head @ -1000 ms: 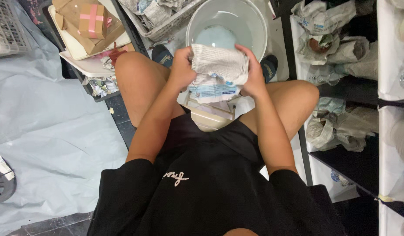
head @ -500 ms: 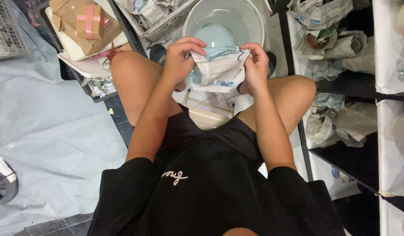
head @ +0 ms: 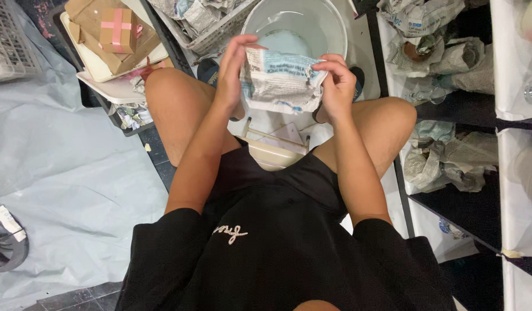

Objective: The person sits on the floor and repeatedly wraps small ceramic items, such as cups and bowls, in newspaper. They fold the paper around each item and place the wrapped bundle onto a nearby shelf.

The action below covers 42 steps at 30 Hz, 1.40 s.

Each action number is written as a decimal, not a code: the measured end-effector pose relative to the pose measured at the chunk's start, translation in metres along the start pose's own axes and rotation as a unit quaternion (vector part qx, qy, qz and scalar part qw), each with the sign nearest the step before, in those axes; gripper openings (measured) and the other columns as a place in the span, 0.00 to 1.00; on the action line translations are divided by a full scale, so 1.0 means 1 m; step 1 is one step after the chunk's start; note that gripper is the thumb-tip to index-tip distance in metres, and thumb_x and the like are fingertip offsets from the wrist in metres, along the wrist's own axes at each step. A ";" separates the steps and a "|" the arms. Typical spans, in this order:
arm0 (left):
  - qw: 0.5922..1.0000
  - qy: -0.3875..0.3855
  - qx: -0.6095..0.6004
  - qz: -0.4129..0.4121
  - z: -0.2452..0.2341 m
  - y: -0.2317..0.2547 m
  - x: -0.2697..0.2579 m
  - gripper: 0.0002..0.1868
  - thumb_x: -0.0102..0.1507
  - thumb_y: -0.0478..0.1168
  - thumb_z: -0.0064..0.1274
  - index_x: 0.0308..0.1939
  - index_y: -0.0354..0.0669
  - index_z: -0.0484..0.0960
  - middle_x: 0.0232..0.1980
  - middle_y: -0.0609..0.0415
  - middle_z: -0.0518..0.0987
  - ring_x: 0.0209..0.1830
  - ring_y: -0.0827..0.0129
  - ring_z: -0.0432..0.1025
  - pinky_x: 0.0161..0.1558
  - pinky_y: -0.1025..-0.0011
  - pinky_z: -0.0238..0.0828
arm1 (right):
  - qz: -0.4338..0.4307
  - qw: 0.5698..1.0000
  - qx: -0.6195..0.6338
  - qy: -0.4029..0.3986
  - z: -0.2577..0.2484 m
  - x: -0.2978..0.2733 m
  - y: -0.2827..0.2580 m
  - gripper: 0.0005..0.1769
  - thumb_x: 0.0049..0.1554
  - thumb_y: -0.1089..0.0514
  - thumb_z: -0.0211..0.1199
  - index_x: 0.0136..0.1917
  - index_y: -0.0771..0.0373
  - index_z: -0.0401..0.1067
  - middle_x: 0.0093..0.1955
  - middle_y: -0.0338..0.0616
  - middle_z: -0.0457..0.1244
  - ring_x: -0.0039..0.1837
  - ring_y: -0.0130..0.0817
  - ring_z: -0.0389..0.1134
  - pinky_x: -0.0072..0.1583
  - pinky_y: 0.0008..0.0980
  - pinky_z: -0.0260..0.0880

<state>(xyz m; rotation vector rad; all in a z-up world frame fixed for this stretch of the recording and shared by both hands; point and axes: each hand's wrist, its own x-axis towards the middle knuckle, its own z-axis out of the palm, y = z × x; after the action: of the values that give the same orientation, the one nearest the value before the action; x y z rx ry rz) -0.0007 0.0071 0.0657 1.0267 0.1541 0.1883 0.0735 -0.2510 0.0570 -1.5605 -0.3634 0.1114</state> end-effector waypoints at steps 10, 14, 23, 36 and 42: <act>0.988 -0.046 0.143 -0.029 -0.005 -0.031 0.003 0.13 0.69 0.35 0.59 0.55 0.32 0.78 0.44 0.56 0.83 0.40 0.80 0.75 0.42 0.79 0.73 | 0.014 0.997 0.052 0.046 0.004 0.004 -0.024 0.14 0.65 0.69 0.50 0.58 0.67 0.75 0.62 0.45 0.65 0.61 0.32 0.66 0.65 0.29 0.66; 0.990 -0.034 0.136 -0.002 -0.005 -0.025 0.003 0.12 0.70 0.32 0.57 0.56 0.31 0.78 0.44 0.57 0.83 0.41 0.81 0.75 0.43 0.80 0.73 | 0.058 0.980 0.190 -0.027 0.006 0.003 -0.031 0.19 0.66 0.55 0.48 0.70 0.54 0.61 0.65 0.41 0.63 0.63 0.29 0.67 0.65 0.27 0.66; 0.995 -0.046 0.062 0.060 0.012 -0.013 0.005 0.31 0.62 0.33 0.62 0.66 0.37 0.63 0.54 0.57 0.79 0.53 0.77 0.75 0.54 0.77 0.74 | 0.058 0.998 0.002 0.031 0.003 -0.002 0.008 0.13 0.63 0.63 0.68 0.59 0.68 0.72 0.51 0.36 0.69 0.51 0.23 0.68 0.55 0.26 0.70; 0.939 -0.044 0.329 0.095 -0.006 -0.015 -0.010 0.13 0.68 0.44 0.58 0.40 0.36 0.85 0.31 0.57 0.80 0.31 0.81 0.68 0.33 0.73 0.65 | 0.139 0.978 0.132 -0.087 -0.002 -0.010 -0.028 0.23 0.63 0.60 0.61 0.70 0.63 0.67 0.67 0.38 0.66 0.67 0.24 0.67 0.67 0.25 0.66; 0.935 -0.087 0.341 0.032 0.001 0.012 -0.018 0.15 0.67 0.44 0.63 0.37 0.33 0.81 0.30 0.52 0.73 0.34 0.77 0.64 0.36 0.71 0.65 | 0.157 0.974 0.025 -0.163 0.008 -0.016 -0.004 0.13 0.63 0.65 0.65 0.61 0.69 0.72 0.53 0.41 0.69 0.53 0.25 0.68 0.55 0.27 0.68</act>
<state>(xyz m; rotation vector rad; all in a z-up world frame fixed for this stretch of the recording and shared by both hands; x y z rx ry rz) -0.0190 0.0084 0.0776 1.7379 0.0203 0.1011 0.0551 -0.2487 0.0583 -1.5401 -0.3638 0.6238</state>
